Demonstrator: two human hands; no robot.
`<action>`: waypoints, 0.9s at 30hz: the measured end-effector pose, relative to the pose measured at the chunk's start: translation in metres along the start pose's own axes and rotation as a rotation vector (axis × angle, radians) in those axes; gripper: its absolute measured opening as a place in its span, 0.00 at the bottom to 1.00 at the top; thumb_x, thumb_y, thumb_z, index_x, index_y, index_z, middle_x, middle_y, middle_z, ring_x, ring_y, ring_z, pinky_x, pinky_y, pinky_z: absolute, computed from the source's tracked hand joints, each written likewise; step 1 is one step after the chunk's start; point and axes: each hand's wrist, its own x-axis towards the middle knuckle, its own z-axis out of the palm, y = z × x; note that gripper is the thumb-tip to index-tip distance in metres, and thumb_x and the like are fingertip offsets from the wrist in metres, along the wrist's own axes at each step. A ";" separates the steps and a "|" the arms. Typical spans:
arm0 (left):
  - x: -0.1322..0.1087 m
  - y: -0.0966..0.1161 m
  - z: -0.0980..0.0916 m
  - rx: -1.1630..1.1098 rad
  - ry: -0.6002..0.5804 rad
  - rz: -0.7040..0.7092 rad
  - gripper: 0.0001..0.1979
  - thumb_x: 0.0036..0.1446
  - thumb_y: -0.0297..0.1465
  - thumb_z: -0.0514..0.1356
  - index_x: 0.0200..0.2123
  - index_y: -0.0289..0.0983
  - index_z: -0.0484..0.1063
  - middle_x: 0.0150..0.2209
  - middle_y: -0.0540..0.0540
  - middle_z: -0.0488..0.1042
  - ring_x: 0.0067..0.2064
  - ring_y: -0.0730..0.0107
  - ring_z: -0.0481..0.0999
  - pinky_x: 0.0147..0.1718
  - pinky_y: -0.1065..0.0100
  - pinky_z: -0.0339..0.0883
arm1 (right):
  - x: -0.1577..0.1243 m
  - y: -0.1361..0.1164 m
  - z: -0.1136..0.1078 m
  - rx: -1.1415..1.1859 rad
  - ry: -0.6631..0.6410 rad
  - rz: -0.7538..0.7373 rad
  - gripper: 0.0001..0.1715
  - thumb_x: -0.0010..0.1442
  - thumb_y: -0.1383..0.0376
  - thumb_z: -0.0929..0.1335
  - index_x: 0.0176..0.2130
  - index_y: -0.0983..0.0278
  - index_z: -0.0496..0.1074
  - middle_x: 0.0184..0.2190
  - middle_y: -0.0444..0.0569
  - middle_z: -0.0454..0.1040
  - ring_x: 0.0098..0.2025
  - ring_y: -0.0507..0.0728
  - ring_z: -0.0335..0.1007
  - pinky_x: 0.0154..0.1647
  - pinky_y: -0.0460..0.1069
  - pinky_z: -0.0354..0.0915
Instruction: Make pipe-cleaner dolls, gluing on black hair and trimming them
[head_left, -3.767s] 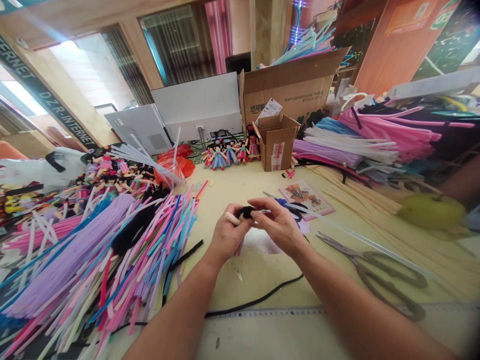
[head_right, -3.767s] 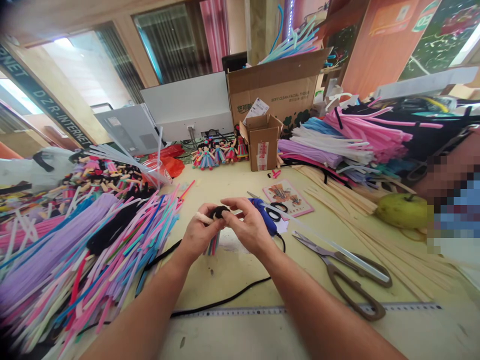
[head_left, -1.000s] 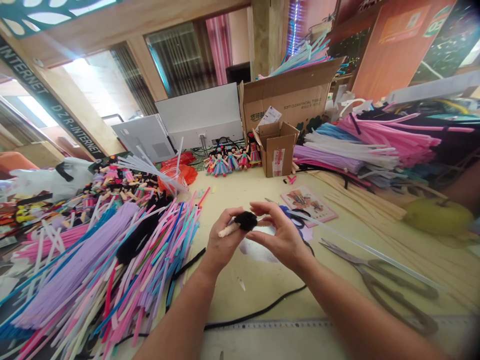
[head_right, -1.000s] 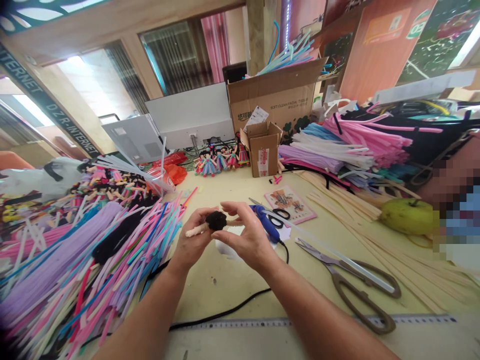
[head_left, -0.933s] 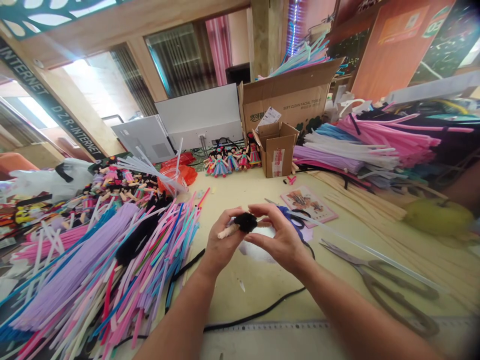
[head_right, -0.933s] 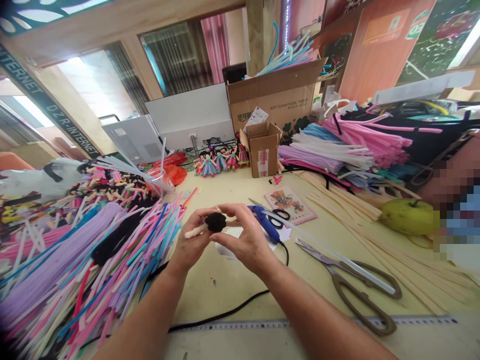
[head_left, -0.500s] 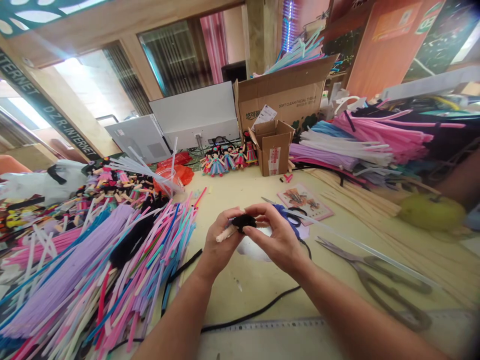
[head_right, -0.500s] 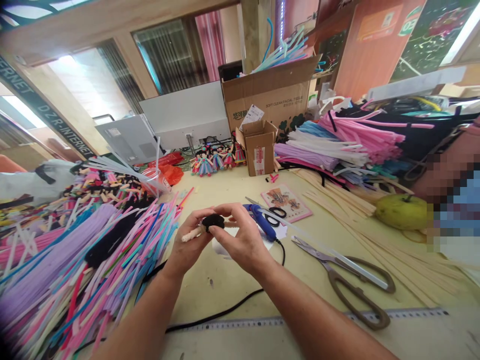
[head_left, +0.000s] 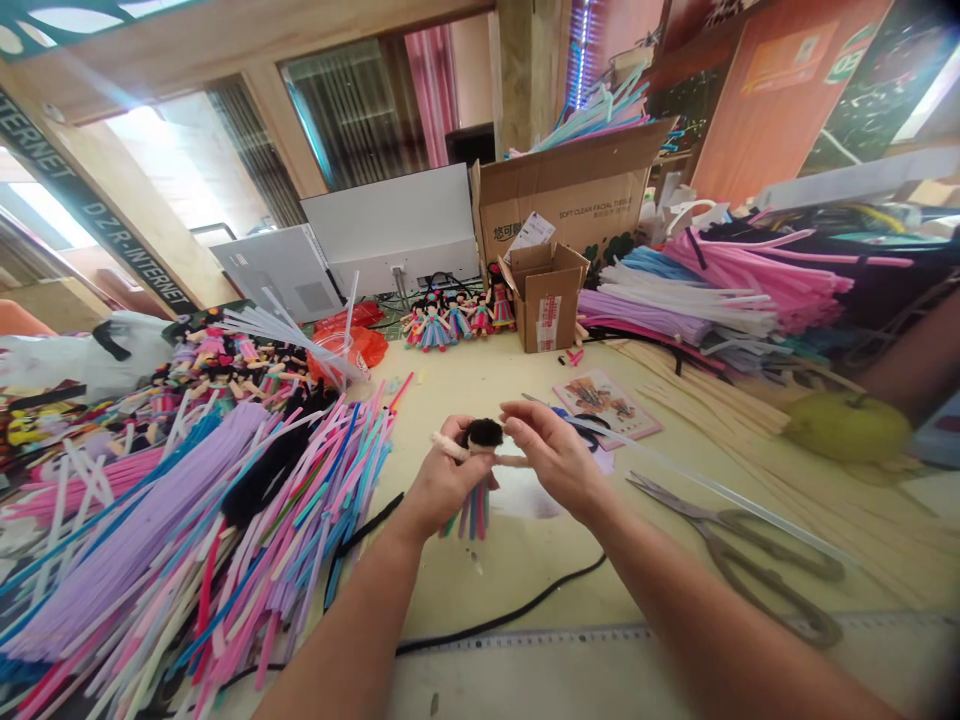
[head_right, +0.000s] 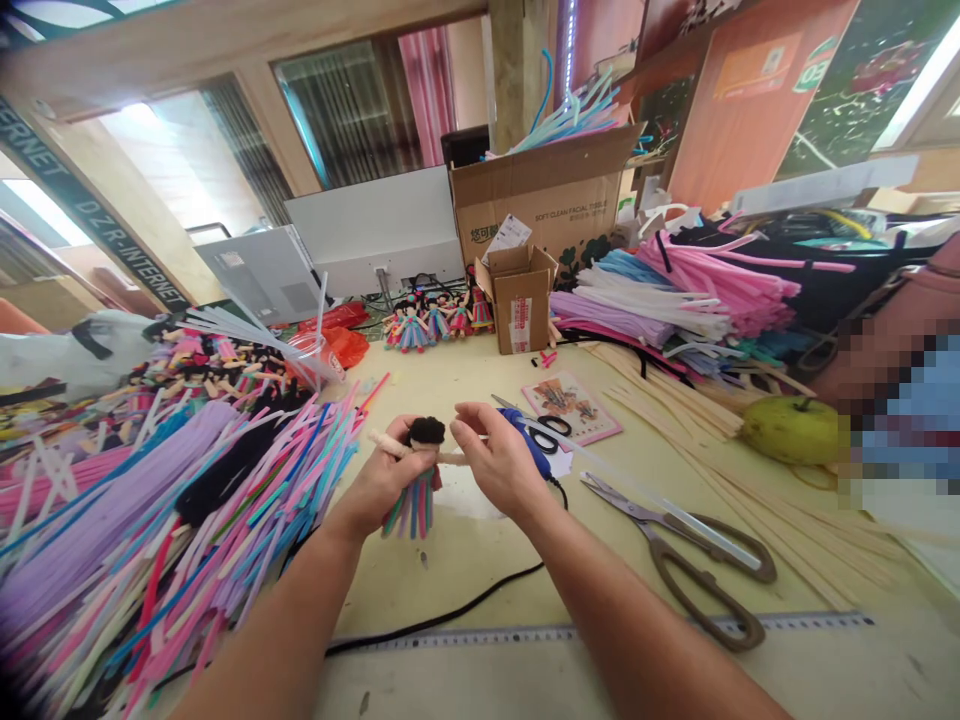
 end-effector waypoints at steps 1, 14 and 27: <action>0.001 0.000 -0.003 -0.035 0.003 -0.019 0.19 0.53 0.36 0.64 0.44 0.38 0.61 0.35 0.52 0.69 0.27 0.74 0.75 0.27 0.70 0.69 | 0.000 0.001 -0.002 -0.094 0.013 -0.003 0.18 0.63 0.56 0.64 0.49 0.63 0.70 0.44 0.53 0.75 0.45 0.58 0.72 0.46 0.55 0.69; -0.006 0.004 -0.012 -0.202 -0.003 -0.052 0.26 0.57 0.49 0.58 0.47 0.34 0.71 0.34 0.44 0.76 0.31 0.70 0.75 0.27 0.71 0.68 | -0.161 0.006 -0.139 -1.025 0.010 -0.091 0.16 0.65 0.61 0.61 0.44 0.60 0.75 0.47 0.54 0.76 0.50 0.63 0.72 0.52 0.58 0.68; -0.060 0.053 0.015 0.229 -0.112 0.141 0.20 0.63 0.44 0.51 0.46 0.36 0.73 0.42 0.42 0.74 0.40 0.63 0.73 0.38 0.66 0.67 | -0.159 0.029 -0.178 -1.268 -0.034 0.084 0.26 0.51 0.66 0.64 0.49 0.65 0.75 0.41 0.58 0.79 0.42 0.67 0.75 0.44 0.59 0.70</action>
